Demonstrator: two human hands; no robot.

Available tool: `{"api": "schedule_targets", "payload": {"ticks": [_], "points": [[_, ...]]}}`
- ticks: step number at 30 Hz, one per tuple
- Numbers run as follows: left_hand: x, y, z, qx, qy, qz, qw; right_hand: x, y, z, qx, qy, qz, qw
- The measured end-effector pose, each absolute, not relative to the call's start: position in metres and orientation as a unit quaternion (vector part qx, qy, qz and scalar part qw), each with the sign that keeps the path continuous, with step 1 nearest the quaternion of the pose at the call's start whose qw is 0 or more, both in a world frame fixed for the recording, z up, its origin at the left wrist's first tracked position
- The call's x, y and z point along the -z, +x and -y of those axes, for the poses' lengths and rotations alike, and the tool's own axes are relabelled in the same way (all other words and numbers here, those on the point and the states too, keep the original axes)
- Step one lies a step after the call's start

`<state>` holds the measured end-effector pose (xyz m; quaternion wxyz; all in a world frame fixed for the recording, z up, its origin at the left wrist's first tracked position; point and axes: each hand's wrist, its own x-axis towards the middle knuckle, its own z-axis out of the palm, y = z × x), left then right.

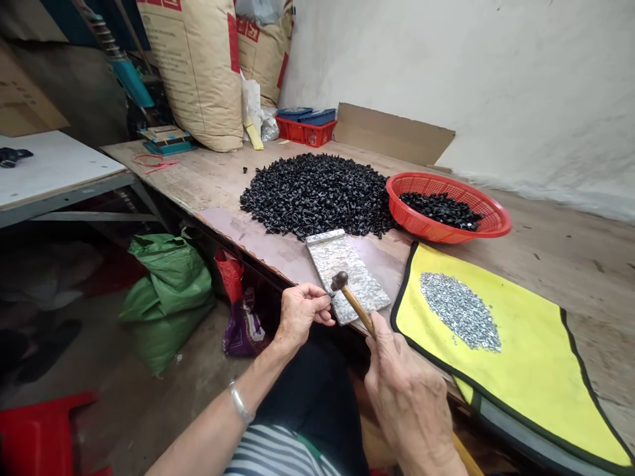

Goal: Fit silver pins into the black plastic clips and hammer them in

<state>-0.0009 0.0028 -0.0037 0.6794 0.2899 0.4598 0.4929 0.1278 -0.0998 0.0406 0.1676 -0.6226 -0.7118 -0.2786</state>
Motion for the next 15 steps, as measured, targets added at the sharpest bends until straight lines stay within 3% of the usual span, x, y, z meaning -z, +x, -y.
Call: {"api": "schedule_targets", "payload": {"ticks": [6,12,15], "points": [[0.003,0.000,-0.003,-0.494,0.301,-0.461,0.673,-0.042,0.125,0.106,0.283,-0.667,0.648,0.235],[0.003,0.000,-0.004,-0.493,0.311,-0.472,0.661,-0.033,0.117,0.099,0.274,-0.635,0.704,0.161],[0.003,0.000,-0.004,-0.493,0.311,-0.469,0.664,-0.046,0.118,0.104,0.265,-0.659,0.673,0.205]]}}
